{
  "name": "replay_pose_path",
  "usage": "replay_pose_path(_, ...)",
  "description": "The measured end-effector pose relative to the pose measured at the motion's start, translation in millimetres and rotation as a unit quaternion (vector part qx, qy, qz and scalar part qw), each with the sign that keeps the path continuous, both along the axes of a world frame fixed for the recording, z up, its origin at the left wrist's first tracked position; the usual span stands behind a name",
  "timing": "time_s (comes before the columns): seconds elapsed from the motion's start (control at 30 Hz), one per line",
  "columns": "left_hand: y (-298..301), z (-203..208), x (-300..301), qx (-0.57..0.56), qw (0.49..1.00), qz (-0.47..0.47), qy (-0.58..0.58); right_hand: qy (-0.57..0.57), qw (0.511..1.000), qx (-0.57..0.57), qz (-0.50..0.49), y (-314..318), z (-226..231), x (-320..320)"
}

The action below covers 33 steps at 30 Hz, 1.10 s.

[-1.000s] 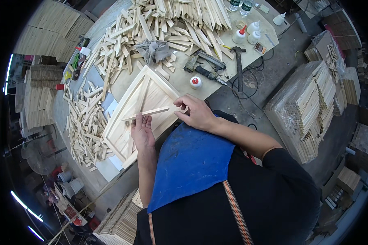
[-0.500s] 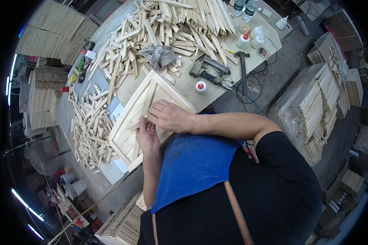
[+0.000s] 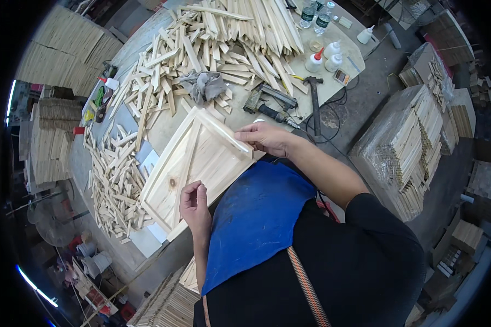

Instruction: Assembling wooden panels by applying glue to slats and securing them with a pneumatic nail gun.

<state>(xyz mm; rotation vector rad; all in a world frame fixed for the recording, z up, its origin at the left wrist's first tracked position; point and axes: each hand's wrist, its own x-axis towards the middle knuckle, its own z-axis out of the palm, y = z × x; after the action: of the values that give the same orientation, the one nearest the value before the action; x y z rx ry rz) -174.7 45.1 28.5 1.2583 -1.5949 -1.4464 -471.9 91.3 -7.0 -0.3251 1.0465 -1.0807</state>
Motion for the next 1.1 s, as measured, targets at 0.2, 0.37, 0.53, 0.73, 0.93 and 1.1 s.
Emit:
replay_pose_path(0.2,-3.4,-14.1,7.8,-0.031,0.997,-0.033,-0.064,-0.097,0.978,0.043,-0.177,85.3,-31.1,-55.1)
replay_pose_path(0.37,-7.6,-20.8,12.8,0.005,0.994,-0.025,-0.105,-0.118,0.980,0.077,-0.140,137.7,-102.5,-62.4)
replay_pose_path(0.53,-10.4,-22.4,0.5,0.002,0.994,-0.026,-0.108,-0.053,0.997,0.054,-0.029,124.8,-127.1,-52.9)
replay_pose_path(0.73,-16.5,-23.1,-9.7,0.003,0.991,-0.068,-0.118,0.003,1.000,-0.024,-0.018,112.4,-94.4,-62.2)
replay_pose_path(0.93,-21.2,-25.5,-15.2,-0.010,0.988,-0.098,-0.115,-0.006,0.995,0.095,0.014,109.8,-186.9,-21.9)
replay_pose_path(1.1,-18.3,-25.6,-23.1,-0.008,0.983,-0.131,-0.132,-0.076,0.984,0.151,-0.058,52.0,-249.4,9.8)
